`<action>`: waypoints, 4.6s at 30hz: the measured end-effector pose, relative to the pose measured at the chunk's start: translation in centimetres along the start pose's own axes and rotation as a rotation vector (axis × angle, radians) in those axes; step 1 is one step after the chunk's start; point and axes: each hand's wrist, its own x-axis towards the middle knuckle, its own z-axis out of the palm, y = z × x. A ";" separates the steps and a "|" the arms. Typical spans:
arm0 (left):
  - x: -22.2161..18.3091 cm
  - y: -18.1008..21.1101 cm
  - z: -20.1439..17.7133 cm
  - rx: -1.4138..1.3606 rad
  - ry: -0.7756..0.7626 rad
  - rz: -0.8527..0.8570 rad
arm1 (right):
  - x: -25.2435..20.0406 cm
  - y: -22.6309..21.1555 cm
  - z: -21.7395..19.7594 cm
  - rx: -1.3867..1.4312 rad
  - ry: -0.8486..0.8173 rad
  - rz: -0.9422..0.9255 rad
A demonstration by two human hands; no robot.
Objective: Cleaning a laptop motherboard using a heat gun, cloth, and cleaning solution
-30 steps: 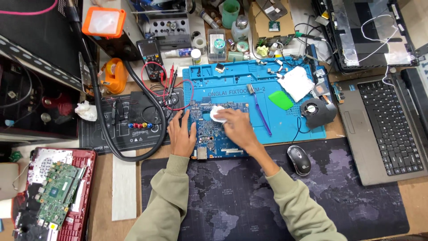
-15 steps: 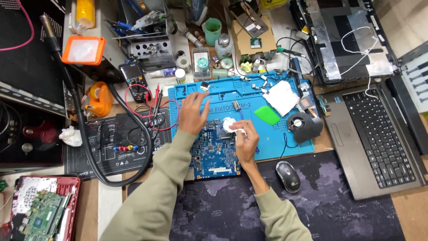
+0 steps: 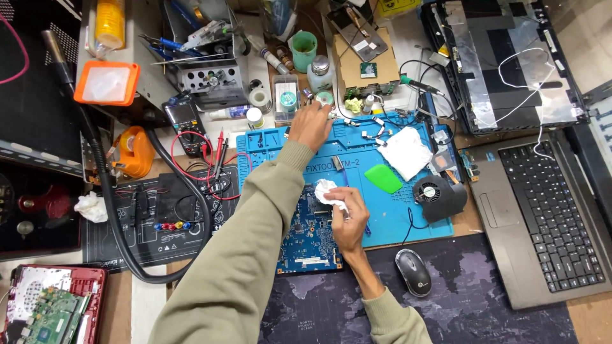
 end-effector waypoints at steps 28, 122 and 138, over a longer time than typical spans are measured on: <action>0.6 2.8 -5.8 0.011 0.115 0.023 | -0.3 0.8 0.0 -0.004 0.019 -0.083; -27.7 7.1 -16.2 -1.580 0.243 -0.458 | -1.6 -0.2 -0.4 0.160 -0.132 -0.044; -26.8 7.3 -21.2 -1.601 0.354 -0.439 | -2.8 1.4 2.0 1.233 -0.198 1.039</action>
